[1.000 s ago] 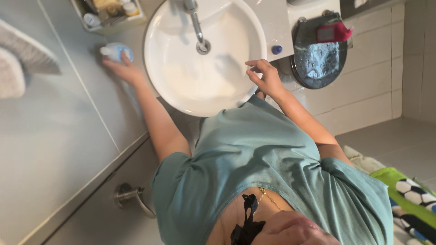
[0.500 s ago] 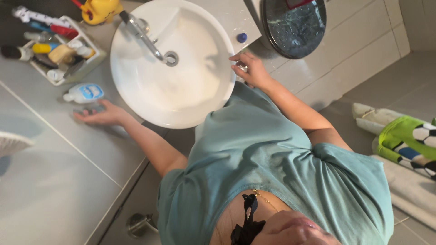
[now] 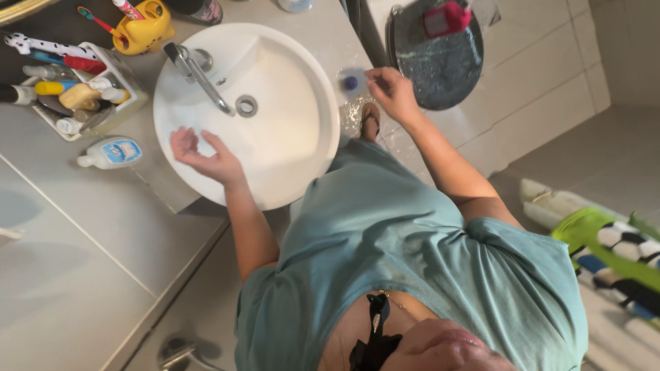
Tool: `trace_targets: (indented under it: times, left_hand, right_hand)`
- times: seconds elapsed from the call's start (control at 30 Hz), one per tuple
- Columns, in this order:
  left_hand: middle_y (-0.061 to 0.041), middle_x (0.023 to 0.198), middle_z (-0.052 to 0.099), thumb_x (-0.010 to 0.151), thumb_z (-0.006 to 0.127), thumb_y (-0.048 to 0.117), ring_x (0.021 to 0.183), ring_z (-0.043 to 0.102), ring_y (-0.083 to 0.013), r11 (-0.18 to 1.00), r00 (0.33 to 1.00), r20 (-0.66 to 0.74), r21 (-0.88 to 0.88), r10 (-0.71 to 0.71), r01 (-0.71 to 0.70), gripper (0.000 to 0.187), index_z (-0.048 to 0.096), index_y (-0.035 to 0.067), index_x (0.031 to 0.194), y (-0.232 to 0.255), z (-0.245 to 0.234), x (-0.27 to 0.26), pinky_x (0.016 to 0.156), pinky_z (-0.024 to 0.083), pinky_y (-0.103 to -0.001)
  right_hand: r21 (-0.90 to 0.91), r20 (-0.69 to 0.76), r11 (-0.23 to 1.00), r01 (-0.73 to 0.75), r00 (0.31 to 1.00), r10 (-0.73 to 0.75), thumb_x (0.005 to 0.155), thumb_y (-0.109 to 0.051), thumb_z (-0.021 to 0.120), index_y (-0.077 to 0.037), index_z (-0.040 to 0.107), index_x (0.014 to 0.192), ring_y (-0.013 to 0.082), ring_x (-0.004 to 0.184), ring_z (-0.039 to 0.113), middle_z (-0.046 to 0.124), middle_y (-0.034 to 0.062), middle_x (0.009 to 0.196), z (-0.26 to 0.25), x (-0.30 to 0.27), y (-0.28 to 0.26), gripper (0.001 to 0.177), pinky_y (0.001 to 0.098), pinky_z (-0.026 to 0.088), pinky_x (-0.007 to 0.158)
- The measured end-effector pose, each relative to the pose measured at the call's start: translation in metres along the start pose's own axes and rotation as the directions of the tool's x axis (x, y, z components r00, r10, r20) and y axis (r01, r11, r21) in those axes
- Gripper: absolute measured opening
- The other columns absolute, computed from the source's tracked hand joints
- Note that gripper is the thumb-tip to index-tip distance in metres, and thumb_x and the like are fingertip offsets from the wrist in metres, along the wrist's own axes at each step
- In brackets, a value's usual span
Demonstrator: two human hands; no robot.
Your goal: The person cleans the bathroom floor using a green long-handled brush and a handheld shower hose. They scrub the tiled floor around the sink and toilet while simultaneously rinsing the area with water.
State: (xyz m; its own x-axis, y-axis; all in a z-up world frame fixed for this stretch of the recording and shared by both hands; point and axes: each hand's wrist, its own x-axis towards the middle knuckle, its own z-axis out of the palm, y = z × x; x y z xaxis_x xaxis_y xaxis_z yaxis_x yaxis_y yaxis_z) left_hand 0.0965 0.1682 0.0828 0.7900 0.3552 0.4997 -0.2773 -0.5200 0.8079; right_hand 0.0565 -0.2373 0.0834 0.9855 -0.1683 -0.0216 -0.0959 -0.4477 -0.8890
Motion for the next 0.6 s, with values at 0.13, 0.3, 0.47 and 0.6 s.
trace_targets:
  times: [0.13,0.3,0.47,0.6]
  left_hand:
    - [-0.017,0.139,0.051,0.102,0.064,-0.005,0.125,0.057,-0.0285,0.999,0.998,0.063,-0.032,-0.006,0.008,0.048,0.039,-0.001,0.144,0.028,0.045,-0.025,0.111,0.047,-0.04]
    - [-0.015,0.132,0.056,0.101,0.066,-0.002,0.122,0.058,-0.0291,0.997,0.986,0.148,-0.012,-0.074,0.076,0.043,0.046,-0.001,0.139,0.058,0.094,-0.054,0.105,0.049,-0.039]
    - [-0.016,0.131,0.056,0.099,0.067,0.0,0.118,0.059,-0.0283,0.992,0.98,0.153,0.01,-0.126,0.125,0.044,0.048,-0.001,0.139,0.079,0.125,-0.075,0.103,0.049,-0.039]
    - [-0.017,0.132,0.055,0.1,0.065,0.0,0.119,0.059,-0.0295,0.986,0.979,0.118,0.033,-0.164,0.162,0.04,0.05,-0.001,0.137,0.091,0.137,-0.086,0.103,0.05,-0.04]
  right_hand:
    - [-0.008,-0.013,1.0,0.017,1.0,-0.017,0.101,-0.009,0.071,-0.003,0.072,0.118,0.0114,0.087,0.068,0.069,0.0091,0.102,-0.034,0.047,0.03,0.018,0.0252,0.055,0.076]
    - [0.038,-0.02,0.999,0.021,1.0,-0.021,0.104,-0.011,0.071,-0.003,0.072,0.114,0.0086,0.085,0.063,0.07,0.0062,0.101,-0.068,0.121,0.072,0.013,0.024,0.053,0.075]
    - [-0.015,0.018,0.991,0.135,0.991,-0.135,0.104,-0.013,0.069,-0.002,0.071,0.112,0.0072,0.088,0.069,0.073,0.0026,0.099,-0.077,0.213,0.115,0.014,0.0237,0.057,0.075]
    - [0.119,0.092,0.989,-0.084,0.993,0.073,0.107,-0.021,0.065,-0.004,0.073,0.112,0.0069,0.074,0.063,0.071,0.0011,0.088,-0.058,0.291,0.151,0.02,0.0243,0.052,0.066]
